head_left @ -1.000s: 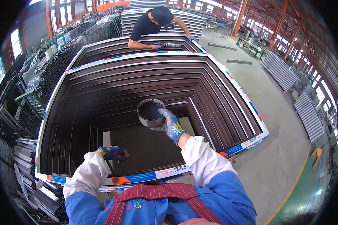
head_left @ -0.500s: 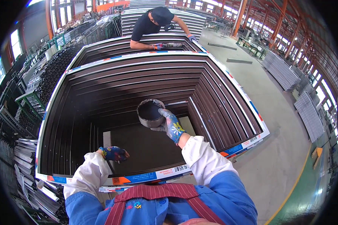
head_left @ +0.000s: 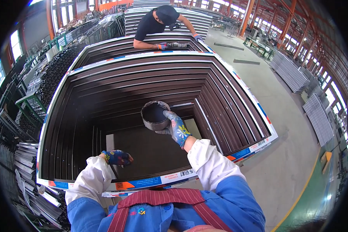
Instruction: Apply a coating or sealant to the corners of large metal frames and move them.
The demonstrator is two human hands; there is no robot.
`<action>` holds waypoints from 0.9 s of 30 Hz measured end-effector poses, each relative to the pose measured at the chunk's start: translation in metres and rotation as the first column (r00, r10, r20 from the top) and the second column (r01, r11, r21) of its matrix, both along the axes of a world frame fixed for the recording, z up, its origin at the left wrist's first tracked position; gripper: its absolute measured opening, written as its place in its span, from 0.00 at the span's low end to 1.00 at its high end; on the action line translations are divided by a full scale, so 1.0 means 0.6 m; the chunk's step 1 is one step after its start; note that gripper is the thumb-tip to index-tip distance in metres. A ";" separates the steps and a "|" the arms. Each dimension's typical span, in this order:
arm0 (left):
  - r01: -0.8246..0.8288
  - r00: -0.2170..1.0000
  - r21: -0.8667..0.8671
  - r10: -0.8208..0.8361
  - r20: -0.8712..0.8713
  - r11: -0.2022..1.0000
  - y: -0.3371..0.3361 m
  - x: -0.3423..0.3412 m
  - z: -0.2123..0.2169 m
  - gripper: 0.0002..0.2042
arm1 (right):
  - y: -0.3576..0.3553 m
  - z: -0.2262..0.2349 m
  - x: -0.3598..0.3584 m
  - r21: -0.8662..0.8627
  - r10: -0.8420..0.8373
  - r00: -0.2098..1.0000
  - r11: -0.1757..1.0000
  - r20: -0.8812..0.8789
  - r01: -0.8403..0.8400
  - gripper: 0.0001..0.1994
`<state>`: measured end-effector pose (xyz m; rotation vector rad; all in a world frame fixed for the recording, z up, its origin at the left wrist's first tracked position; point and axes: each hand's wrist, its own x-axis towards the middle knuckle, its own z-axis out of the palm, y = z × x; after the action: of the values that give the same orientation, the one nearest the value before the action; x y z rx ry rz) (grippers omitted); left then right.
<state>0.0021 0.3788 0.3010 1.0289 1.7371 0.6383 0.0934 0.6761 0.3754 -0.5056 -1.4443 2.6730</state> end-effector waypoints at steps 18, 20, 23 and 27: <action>0.038 0.999 -0.045 -0.039 -0.026 0.998 0.001 -0.002 -0.005 0.15 | 0.002 -0.007 -0.003 -0.006 -0.012 1.000 1.000 -0.003 0.012 0.17; 0.031 0.998 -0.006 -0.032 -0.057 0.999 0.003 0.000 -0.002 0.14 | 0.000 -0.005 -0.002 -0.002 -0.019 1.000 1.000 -0.001 0.019 0.18; 0.027 0.998 -0.012 -0.028 -0.053 1.000 -0.003 -0.007 -0.013 0.14 | 0.002 -0.010 -0.006 -0.030 -0.007 1.000 1.000 -0.008 0.007 0.18; 0.066 0.997 0.090 -0.061 -0.055 0.994 -0.004 -0.007 -0.007 0.14 | 0.005 -0.011 -0.006 -0.038 0.008 0.999 0.999 -0.036 -0.009 0.19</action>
<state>-0.0022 0.3763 0.2968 1.1688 1.7258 0.6609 0.0896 0.6793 0.3687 -0.4524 -1.3915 2.7064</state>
